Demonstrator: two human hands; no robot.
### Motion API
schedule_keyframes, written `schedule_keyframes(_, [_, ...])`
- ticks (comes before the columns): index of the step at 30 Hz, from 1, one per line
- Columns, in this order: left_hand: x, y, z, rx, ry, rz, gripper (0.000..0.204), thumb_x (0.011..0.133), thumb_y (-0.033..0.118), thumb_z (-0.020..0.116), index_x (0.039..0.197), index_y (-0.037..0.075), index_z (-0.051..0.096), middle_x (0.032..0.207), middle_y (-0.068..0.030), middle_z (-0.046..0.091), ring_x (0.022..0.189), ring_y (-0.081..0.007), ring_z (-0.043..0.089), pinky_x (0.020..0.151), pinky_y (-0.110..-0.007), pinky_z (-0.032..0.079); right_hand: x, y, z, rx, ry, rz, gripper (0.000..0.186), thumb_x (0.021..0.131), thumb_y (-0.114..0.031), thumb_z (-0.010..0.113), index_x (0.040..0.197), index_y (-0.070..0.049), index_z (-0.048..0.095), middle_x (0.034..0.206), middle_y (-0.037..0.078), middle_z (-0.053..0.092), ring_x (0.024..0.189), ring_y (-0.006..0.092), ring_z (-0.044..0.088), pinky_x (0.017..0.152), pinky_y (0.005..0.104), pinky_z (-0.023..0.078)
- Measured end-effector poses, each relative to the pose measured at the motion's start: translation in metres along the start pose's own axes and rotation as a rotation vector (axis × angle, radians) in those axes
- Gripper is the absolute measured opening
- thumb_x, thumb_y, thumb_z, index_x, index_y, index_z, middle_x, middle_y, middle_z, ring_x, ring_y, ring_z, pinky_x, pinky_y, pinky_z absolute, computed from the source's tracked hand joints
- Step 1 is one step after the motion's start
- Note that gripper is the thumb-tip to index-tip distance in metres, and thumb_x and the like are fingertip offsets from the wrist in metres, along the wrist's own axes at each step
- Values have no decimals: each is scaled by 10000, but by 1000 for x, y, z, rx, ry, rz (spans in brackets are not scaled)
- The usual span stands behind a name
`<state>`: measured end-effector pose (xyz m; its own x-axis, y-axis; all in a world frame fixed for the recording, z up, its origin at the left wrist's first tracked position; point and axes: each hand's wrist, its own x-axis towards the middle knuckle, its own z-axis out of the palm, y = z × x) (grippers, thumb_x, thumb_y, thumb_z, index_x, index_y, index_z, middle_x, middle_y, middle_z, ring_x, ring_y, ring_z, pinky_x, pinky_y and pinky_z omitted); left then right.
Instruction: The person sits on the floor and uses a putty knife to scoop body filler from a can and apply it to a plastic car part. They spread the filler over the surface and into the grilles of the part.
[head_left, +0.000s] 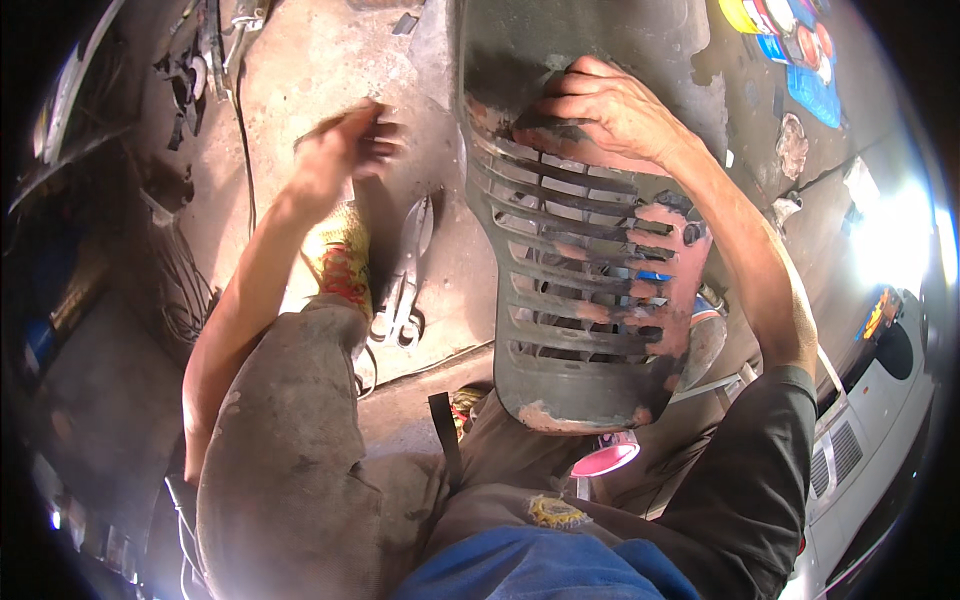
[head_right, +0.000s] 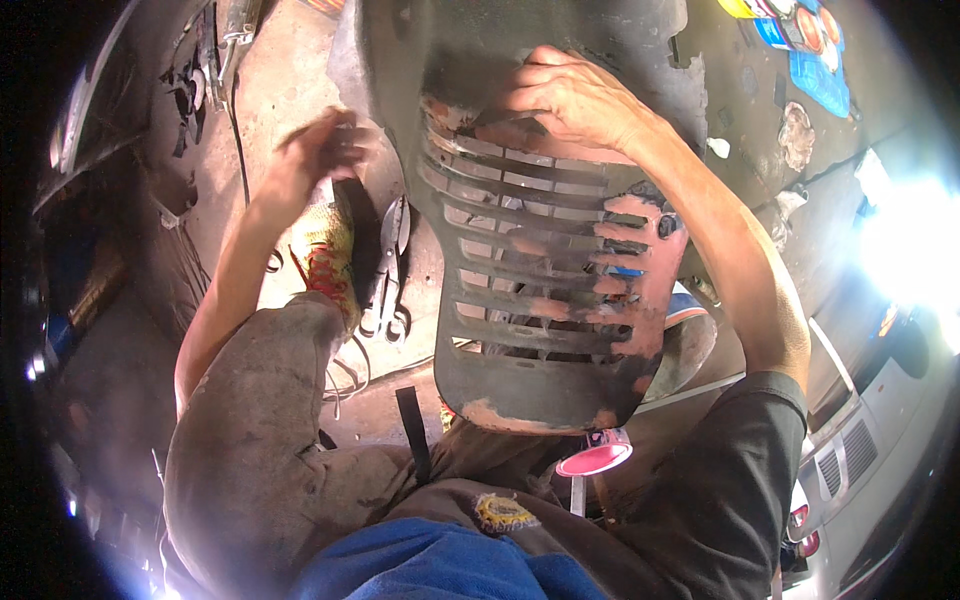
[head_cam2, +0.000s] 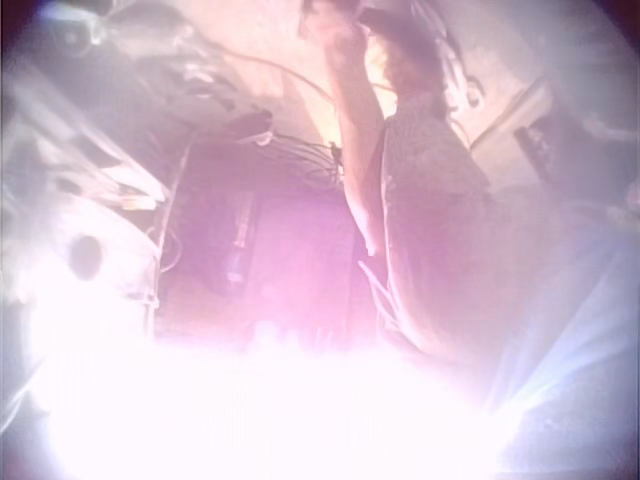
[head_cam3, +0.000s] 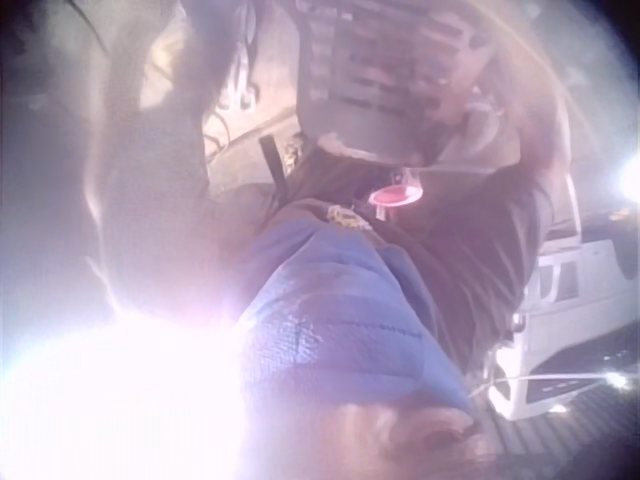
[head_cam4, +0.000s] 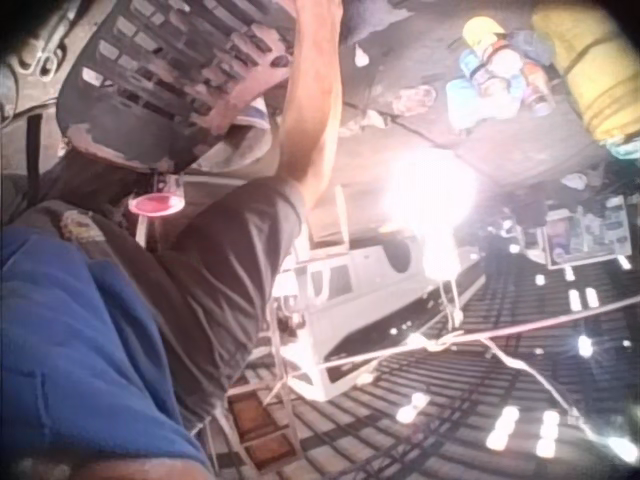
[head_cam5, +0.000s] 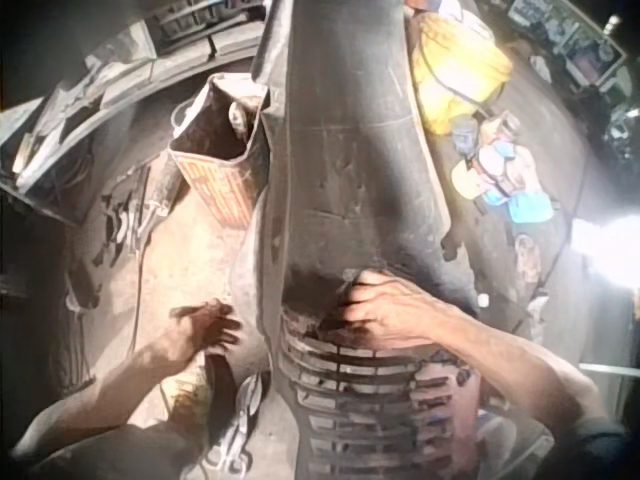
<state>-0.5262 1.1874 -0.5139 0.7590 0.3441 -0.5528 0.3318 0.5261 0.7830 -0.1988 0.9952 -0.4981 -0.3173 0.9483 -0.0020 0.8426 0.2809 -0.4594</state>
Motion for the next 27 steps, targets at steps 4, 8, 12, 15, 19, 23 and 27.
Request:
schedule_keyframes(4, [23,-7,71,-539,-149,-462,760,987,627,358,1345,-33,482,1280,-181,595,1145,-315,586,958,-446,469,-1,2,0,-16,-62,-3,403,672,-40,616,1049,-148,711,1022,-10,651,1007,236,545,884,347,514])
schedule_keyframes(8, [29,-9,87,-681,-148,-539,833,953,692,334,1366,-20,458,1345,-194,546,1290,-334,472,1106,-473,349,-5,-5,-1,-25,-57,25,389,709,-94,657,1082,-184,721,1090,-42,664,1018,213,538,906,349,504])
schedule_keyframes(12, [42,-34,75,-1211,-576,-440,917,900,740,362,1402,-26,418,1395,-211,502,1341,-346,421,1170,-458,268,-8,-13,-2,-3,-83,81,317,768,-218,717,1085,-209,728,1136,-80,662,1043,187,526,937,352,479])
schedule_keyframes(15, [42,-30,82,-1178,-463,-487,980,880,758,355,1425,-56,380,1423,-220,477,1350,-350,413,1187,-452,241,-11,-17,-4,-4,-65,71,302,778,-286,739,1070,-211,731,1127,-90,660,1048,180,522,947,354,464])
schedule_keyframes(19, [42,-35,79,-1231,-551,-486,1024,879,768,324,1441,-87,344,1451,-226,453,1349,-357,412,1181,-455,247,-19,-15,-8,-63,-94,73,308,768,-304,743,1054,-193,726,1103,-83,658,1050,179,521,933,353,462])
schedule_keyframes(23, [36,-13,92,-895,-209,-508,747,961,666,299,1393,77,456,1337,-159,537,1163,-348,546,983,-532,435,-28,-25,-20,-95,-101,141,238,790,-236,713,1009,-141,712,1055,-53,662,1025,199,540,894,348,486])
schedule_keyframes(27, [41,-12,91,-1021,-396,-453,760,960,672,263,1344,47,464,1286,-152,544,1158,-332,528,1006,-497,399,-19,-64,-29,-52,-118,423,155,808,-96,601,936,-72,684,970,55,691,953,295,624,834,409,531])
